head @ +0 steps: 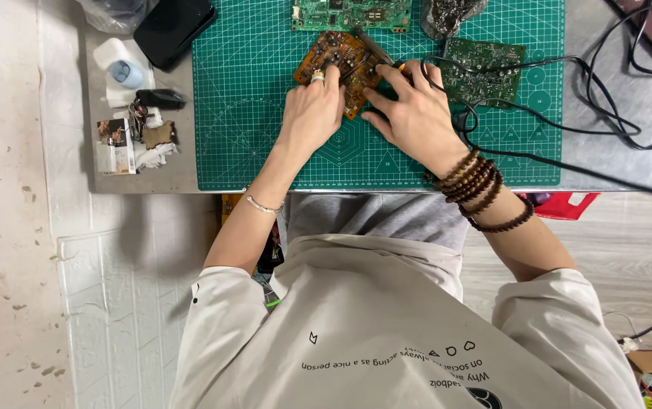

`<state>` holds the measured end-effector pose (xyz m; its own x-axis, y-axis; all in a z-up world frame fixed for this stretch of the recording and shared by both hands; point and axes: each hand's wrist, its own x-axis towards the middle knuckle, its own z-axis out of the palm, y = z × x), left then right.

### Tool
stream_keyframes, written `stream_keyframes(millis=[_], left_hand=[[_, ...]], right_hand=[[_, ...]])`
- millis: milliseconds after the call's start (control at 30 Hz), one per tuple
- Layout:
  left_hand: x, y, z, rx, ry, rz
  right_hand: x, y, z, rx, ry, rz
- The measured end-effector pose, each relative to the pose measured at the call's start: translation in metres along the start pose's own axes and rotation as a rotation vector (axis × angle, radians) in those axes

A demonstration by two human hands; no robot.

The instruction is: Repairing a circuit board using a soldering iron and a hand tool on a repair bench

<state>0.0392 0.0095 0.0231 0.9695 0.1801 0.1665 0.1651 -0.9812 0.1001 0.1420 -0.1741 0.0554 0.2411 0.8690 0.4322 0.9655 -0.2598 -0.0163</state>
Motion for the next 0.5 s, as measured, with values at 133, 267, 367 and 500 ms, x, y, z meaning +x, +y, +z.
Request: stream_keyframes(millis=[133, 267, 367, 500], left_hand=[[0.001, 0.005, -0.003, 0.002, -0.019, -0.011], [-0.003, 0.011, -0.007, 0.046, 0.048, 0.002], [-0.004, 0.008, -0.009, 0.031, 0.092, -0.013], [0.001, -0.01, -0.02, -0.235, -0.077, 0.05]], right_hand=[[-0.006, 0.006, 0.011, 0.003, -0.03, -0.015], [-0.008, 0.009, 0.008, 0.078, -0.089, 0.007], [-0.01, 0.011, 0.008, 0.136, -0.142, 0.025], [-0.009, 0.013, 0.005, 0.141, -0.151, 0.013]])
